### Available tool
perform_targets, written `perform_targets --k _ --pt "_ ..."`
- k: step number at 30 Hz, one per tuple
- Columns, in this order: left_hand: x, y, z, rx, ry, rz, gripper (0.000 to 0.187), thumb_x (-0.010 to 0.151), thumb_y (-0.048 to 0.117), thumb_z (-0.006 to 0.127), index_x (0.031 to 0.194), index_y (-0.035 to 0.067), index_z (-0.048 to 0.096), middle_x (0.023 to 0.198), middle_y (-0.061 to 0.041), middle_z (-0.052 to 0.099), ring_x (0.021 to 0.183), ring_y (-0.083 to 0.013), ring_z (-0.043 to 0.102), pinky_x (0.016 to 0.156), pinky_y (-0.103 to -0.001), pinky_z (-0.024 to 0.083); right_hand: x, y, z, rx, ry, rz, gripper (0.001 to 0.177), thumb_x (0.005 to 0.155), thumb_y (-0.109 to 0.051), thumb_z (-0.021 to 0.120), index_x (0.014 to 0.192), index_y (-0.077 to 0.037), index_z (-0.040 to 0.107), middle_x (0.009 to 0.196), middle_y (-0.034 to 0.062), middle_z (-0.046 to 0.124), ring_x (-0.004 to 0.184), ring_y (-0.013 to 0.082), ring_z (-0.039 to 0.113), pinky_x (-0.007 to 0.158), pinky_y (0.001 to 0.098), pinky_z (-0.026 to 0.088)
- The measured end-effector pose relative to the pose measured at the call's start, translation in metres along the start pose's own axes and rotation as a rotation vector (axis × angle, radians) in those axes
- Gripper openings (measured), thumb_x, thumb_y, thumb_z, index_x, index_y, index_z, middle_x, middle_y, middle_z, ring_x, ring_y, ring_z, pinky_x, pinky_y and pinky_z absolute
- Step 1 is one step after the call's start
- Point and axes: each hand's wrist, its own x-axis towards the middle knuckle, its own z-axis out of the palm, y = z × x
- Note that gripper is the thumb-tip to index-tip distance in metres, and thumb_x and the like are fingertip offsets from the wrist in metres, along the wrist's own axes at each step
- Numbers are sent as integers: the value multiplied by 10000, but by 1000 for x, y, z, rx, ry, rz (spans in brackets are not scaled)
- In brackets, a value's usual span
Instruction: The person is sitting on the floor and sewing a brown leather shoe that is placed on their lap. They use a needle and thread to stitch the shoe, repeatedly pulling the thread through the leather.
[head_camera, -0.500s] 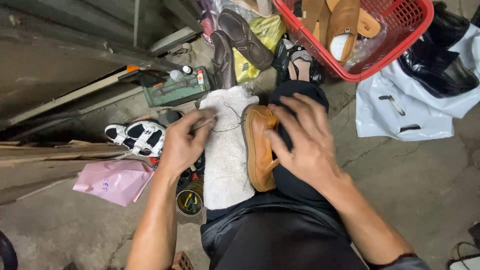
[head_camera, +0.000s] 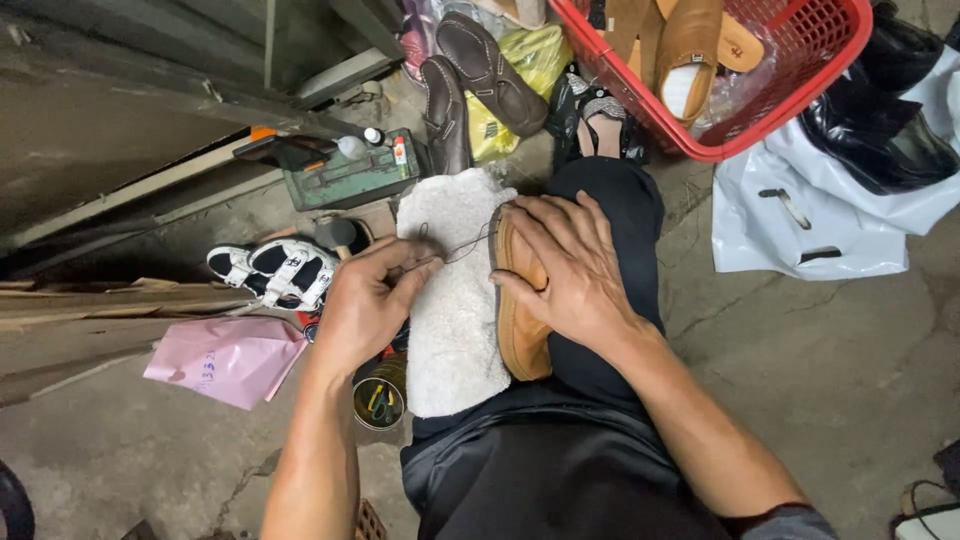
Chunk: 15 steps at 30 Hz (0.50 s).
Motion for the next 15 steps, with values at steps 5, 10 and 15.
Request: perform_targets --k 5,10,15 --pt "-13 -17 35 -486 -29 -88 149 964 193 709 989 52 753 659 -67 685 619 -111 582 600 -278 533 2 -3 7 -18 -2 -9 603 900 -407 776 1384 -76 633 1330 140 627 1279 378 547 1202 605 237" --pt "-33 -28 59 -846 -278 45 206 1006 169 635 944 -27 655 513 -59 558 416 -122 468 448 -248 442 2 -1 12 -25 24 21 566 886 -367 786 1382 -130 650 1282 108 626 1240 372 560 1206 607 237" --pt "-85 10 18 0 398 -744 202 815 353 750 743 166 724 685 30 676 683 -132 601 687 -321 423 14 -5 1 -170 22 -40 509 956 -437 741 1290 -58 687 1274 104 648 1203 341 566 1166 553 300"
